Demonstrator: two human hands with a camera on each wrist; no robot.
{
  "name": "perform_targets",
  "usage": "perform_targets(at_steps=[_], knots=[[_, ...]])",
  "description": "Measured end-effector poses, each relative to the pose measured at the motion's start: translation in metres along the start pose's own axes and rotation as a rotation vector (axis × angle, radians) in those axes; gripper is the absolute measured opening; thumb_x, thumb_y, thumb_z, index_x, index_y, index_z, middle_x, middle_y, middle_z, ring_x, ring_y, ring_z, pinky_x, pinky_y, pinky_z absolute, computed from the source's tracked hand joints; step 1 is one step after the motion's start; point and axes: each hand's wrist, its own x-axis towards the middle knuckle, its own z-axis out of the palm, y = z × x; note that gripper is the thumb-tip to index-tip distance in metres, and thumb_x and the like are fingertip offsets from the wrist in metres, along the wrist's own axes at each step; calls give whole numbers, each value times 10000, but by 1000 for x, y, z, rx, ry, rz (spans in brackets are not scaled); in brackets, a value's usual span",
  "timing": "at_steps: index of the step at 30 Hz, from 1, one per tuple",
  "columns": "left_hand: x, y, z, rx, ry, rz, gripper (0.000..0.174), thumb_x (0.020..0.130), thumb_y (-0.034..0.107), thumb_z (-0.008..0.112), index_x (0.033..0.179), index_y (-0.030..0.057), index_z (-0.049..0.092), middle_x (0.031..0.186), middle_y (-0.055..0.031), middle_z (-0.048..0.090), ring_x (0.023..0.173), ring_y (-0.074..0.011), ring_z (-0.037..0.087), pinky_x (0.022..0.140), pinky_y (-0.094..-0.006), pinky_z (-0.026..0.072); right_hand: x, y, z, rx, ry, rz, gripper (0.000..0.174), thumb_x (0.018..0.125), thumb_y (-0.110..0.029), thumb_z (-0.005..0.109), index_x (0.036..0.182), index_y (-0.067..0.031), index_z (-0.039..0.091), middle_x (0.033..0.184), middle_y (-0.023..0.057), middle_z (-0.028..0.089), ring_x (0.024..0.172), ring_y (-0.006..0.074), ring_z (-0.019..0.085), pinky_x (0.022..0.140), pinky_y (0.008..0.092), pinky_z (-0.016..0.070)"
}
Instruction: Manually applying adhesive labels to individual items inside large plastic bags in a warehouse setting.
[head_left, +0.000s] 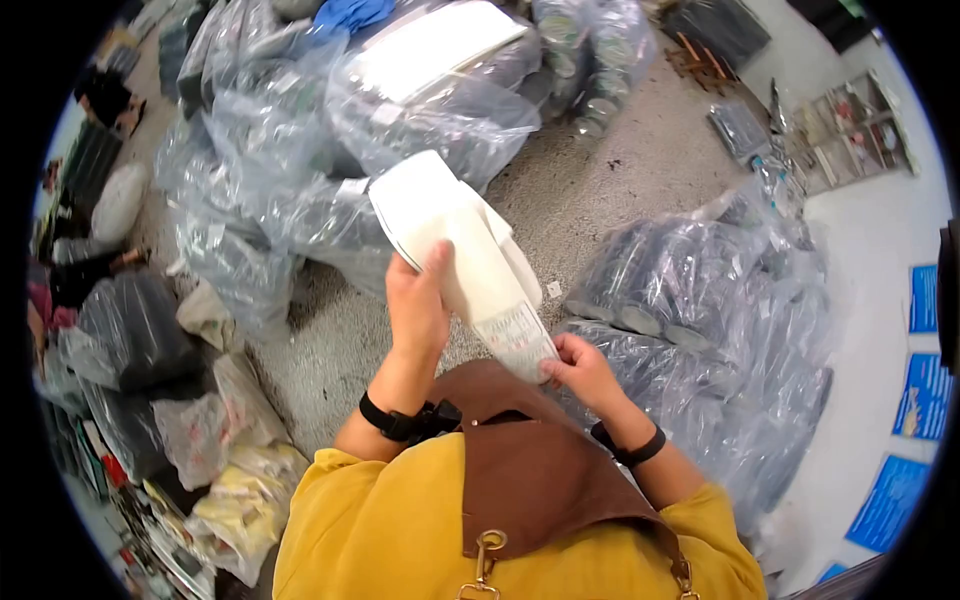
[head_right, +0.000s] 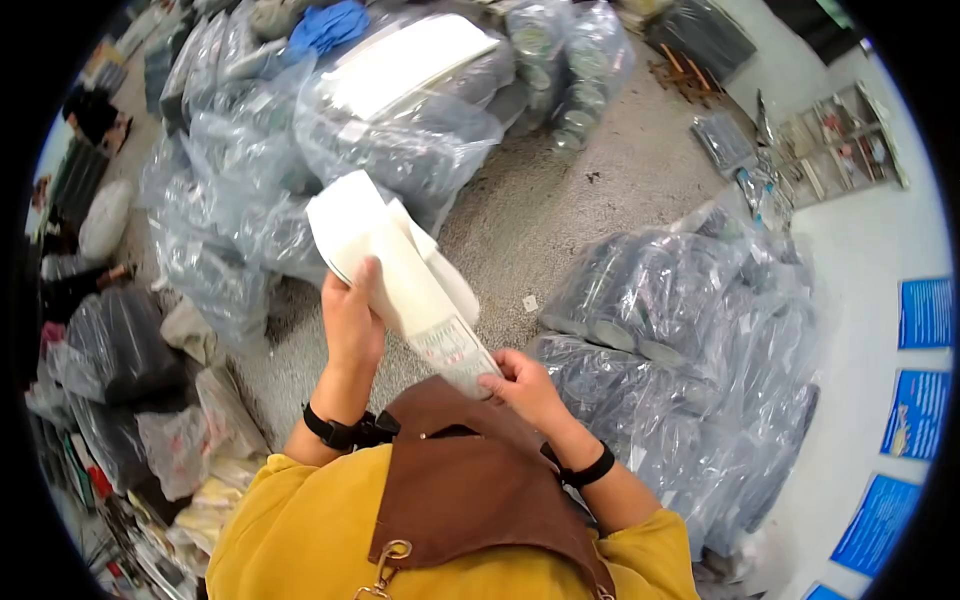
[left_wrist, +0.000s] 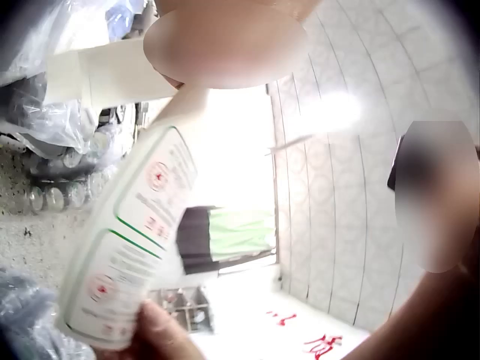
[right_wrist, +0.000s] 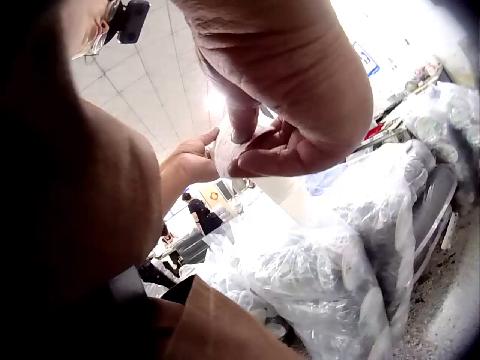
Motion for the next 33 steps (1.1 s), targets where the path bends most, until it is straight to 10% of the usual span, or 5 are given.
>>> perform_targets(at_steps=[18,25,33], knots=[[163,5,-10,24,552,348,231,821,88,579,1016,-16,510,942,-66,579,852,-130,548,776,-253,443,246,-128,-24,-107,-436,-24,116,804,-96,590,882,-19,552,756,-8,576,604,32,483,539,163,383],[253,-5,80,15,198,499,206,850,89,531,1030,-12,528,925,-35,580,785,-82,529,709,-211,421,338,-194,-84,475,-534,280,119,853,-100,524,931,-11,534,750,26,581,486,19,416,434,131,343],[301,11,101,-25,251,482,252,799,101,616,992,-44,542,916,-76,605,839,-117,558,756,-239,436,393,-236,-80,303,-613,253,147,858,-130,525,949,-15,525,754,16,578,492,15,417,423,130,332]])
